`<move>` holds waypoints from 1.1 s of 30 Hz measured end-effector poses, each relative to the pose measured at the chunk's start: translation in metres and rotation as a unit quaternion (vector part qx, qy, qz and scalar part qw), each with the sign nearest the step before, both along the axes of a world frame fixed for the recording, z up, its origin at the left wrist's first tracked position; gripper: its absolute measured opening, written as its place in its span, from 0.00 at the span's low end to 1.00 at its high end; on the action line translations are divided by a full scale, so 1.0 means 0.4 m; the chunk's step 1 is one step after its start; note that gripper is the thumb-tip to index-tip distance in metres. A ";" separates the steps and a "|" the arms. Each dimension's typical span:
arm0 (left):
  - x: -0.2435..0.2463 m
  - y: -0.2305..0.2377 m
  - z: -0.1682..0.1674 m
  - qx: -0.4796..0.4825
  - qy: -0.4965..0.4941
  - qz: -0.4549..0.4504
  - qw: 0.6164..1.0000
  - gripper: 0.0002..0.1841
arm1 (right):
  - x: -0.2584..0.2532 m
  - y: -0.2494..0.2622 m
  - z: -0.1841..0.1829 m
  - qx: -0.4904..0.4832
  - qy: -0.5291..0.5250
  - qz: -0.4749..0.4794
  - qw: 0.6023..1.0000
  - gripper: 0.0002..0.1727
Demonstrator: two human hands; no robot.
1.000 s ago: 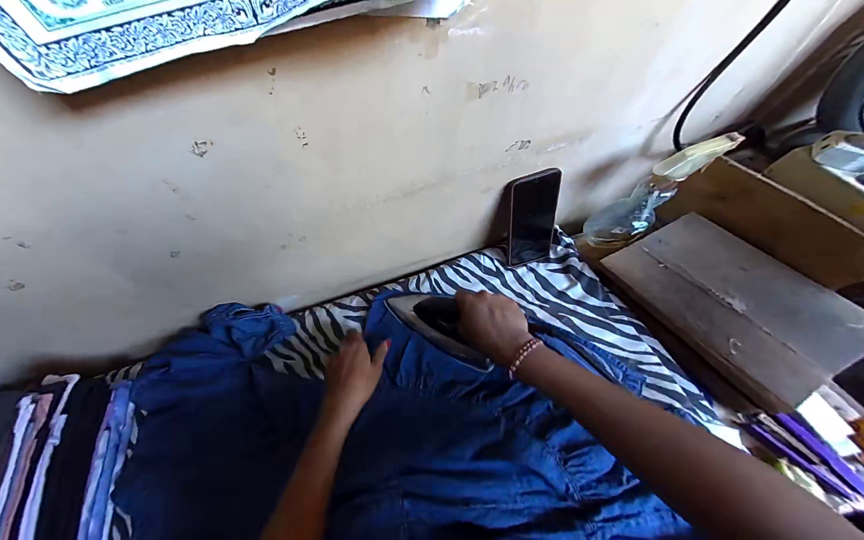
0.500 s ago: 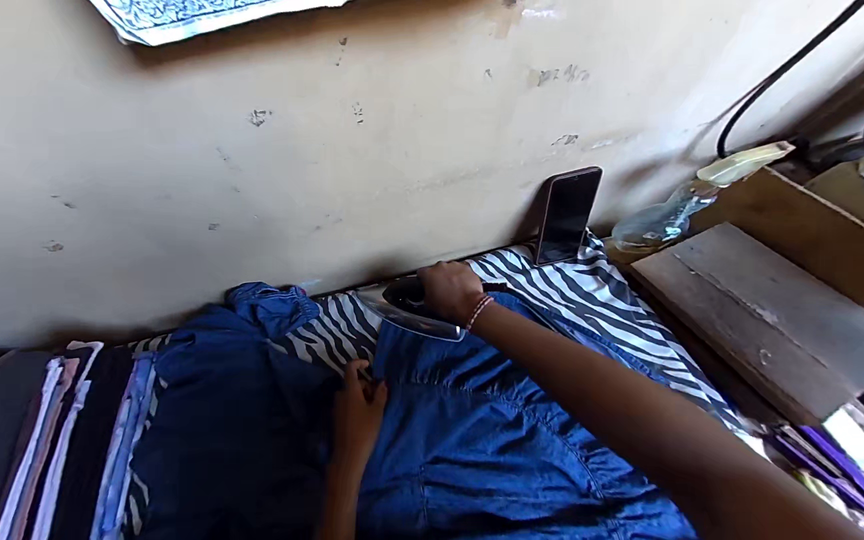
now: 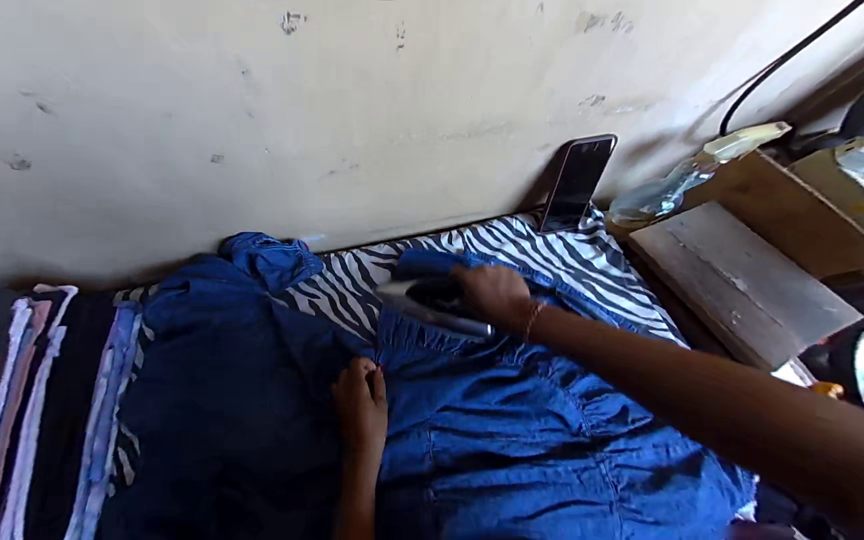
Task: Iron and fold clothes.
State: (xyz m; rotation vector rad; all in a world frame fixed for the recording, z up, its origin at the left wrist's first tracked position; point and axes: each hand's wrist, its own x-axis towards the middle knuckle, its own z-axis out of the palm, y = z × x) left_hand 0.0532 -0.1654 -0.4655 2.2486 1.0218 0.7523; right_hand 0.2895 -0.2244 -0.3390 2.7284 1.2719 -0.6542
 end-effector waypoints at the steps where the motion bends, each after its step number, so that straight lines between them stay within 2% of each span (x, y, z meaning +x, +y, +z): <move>1: 0.002 0.003 -0.002 0.003 -0.002 -0.002 1.000 0.08 | 0.036 0.024 -0.002 0.020 -0.019 -0.028 0.999 0.15; 3: 0.001 0.003 -0.011 0.011 -0.009 -0.001 1.000 0.08 | 0.089 0.072 0.007 0.032 -0.040 -0.058 0.997 0.14; 8: 0.007 0.001 -0.039 0.042 -0.044 0.016 0.998 0.10 | 0.097 0.099 0.004 0.022 -0.043 0.033 0.998 0.16; 11: 0.008 0.003 -0.043 0.063 -0.031 0.025 0.997 0.11 | 0.065 0.119 -0.013 0.042 -0.036 -0.011 0.998 0.16; 13: 0.016 0.017 0.006 0.028 0.061 -0.001 0.998 0.13 | 0.031 0.113 -0.008 0.069 -0.019 -0.053 0.996 0.15; 14: 0.024 0.034 0.052 -0.028 0.137 -0.021 0.990 0.15 | 0.020 0.101 -0.003 0.064 -0.010 -0.064 0.996 0.14; 16: 0.065 0.086 0.140 -0.133 0.271 -0.057 0.952 0.20 | 0.024 0.054 0.000 0.049 0.010 -0.078 0.996 0.14; 18: 0.125 0.122 0.193 -0.127 0.336 -0.072 0.930 0.24 | 0.058 -0.027 0.009 0.023 0.016 -0.095 0.995 0.15; 20: 0.202 0.143 0.223 -0.103 0.345 -0.079 0.929 0.27 | 0.109 -0.141 0.028 0.005 0.000 -0.115 0.993 0.16; 22: 0.295 0.168 0.226 -0.109 0.318 -0.089 0.938 0.31 | 0.141 -0.269 0.067 -0.024 -0.034 -0.158 0.987 0.18; 25: 0.442 0.198 0.203 -0.218 0.228 -0.121 0.941 0.36 | 0.117 -0.495 0.147 -0.029 -0.067 -0.242 0.968 0.29; 26: 0.489 0.192 0.210 -0.267 0.206 -0.143 0.930 0.34 | 0.086 -0.579 0.156 -0.003 -0.072 -0.262 0.962 0.33; 28: 0.576 0.159 0.252 -0.298 0.155 -0.202 0.920 0.27 | -0.007 -0.721 0.148 0.052 -0.096 -0.273 0.956 0.35; 31: 0.700 0.108 0.336 -0.188 0.024 -0.331 0.925 0.19 | -0.172 -0.801 0.079 0.101 -0.122 -0.250 0.955 0.32; 33: 0.760 0.077 0.373 -0.070 -0.052 -0.400 0.912 0.15 | -0.219 -0.798 0.007 0.083 -0.075 -0.266 0.958 0.29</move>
